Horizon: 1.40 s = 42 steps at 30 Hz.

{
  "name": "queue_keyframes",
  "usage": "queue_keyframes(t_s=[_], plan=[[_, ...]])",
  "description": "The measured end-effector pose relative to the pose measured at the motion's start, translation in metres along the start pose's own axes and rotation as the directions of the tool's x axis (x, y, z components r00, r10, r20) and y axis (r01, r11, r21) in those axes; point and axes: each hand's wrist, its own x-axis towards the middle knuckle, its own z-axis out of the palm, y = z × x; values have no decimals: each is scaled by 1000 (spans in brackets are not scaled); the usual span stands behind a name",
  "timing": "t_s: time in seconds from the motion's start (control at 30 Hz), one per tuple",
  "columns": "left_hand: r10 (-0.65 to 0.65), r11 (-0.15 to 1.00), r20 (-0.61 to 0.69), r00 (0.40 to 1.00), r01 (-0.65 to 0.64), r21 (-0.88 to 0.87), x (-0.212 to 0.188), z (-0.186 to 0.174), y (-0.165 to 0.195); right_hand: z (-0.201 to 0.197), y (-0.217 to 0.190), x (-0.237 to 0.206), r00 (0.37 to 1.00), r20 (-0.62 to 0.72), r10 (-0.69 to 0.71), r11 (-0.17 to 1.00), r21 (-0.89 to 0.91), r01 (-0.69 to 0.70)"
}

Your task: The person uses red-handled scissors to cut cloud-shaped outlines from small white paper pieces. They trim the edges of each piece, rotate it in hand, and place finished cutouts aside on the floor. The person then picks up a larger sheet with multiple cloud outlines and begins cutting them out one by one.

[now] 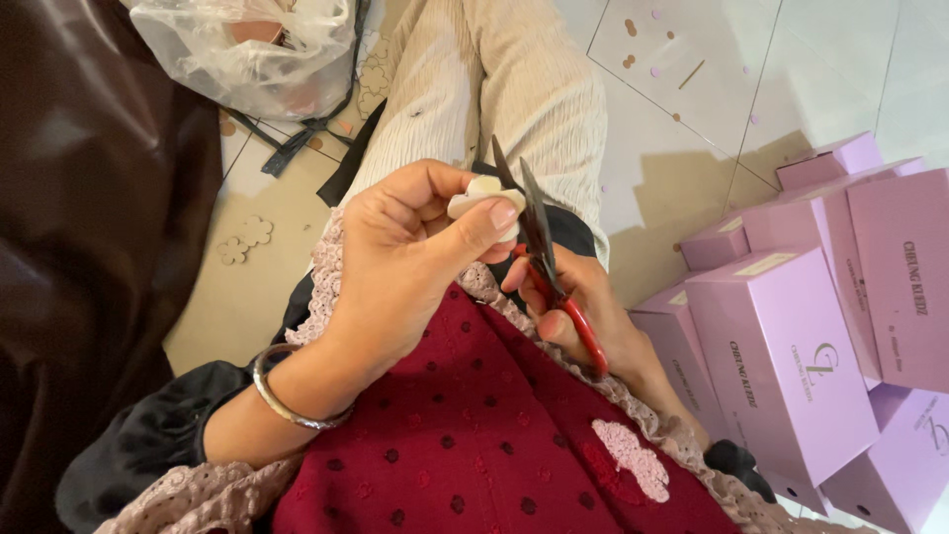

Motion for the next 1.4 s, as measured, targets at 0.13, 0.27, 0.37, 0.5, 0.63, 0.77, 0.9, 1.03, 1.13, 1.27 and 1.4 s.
queue_keyframes(t_s=[0.13,0.27,0.37,0.5,0.63,0.77,0.9,1.03,1.13,1.27,1.4], plan=[[-39,996,10,999,39,-78,1,2,-2,3,1,3,1000,-8,-5,1000,3,5],[-67,991,24,997,69,-111,0,2,-3,3,2,1,1000,1,0,1000,7,0],[-23,998,31,999,25,-62,-1,2,-5,2,1,-1,1000,-1,-7,1000,-21,7],[-23,999,-9,1000,22,-50,0,4,-7,4,-2,2,1000,5,-10,1000,7,9],[-21,997,-16,1000,20,-71,-1,5,-9,6,-6,3,1000,4,1,999,42,-1],[-6,996,-9,1000,5,-89,-2,6,-10,5,-5,3,1000,-2,-29,999,29,30],[9,999,-17,1000,-10,-54,-3,7,-10,5,3,2,999,-36,-21,999,-47,20],[8,999,-16,1000,-9,-40,-3,7,-9,6,10,2,997,-72,-20,997,-81,14],[-2,998,-5,1000,1,-64,-3,8,-8,5,10,3,999,-39,-10,1000,-23,9],[-11,997,1,1000,11,-81,-2,5,-5,0,5,4,1000,-9,-28,995,92,29],[37,999,-22,999,-37,-9,-1,3,-6,-6,3,5,1000,-15,19,998,66,-18]])
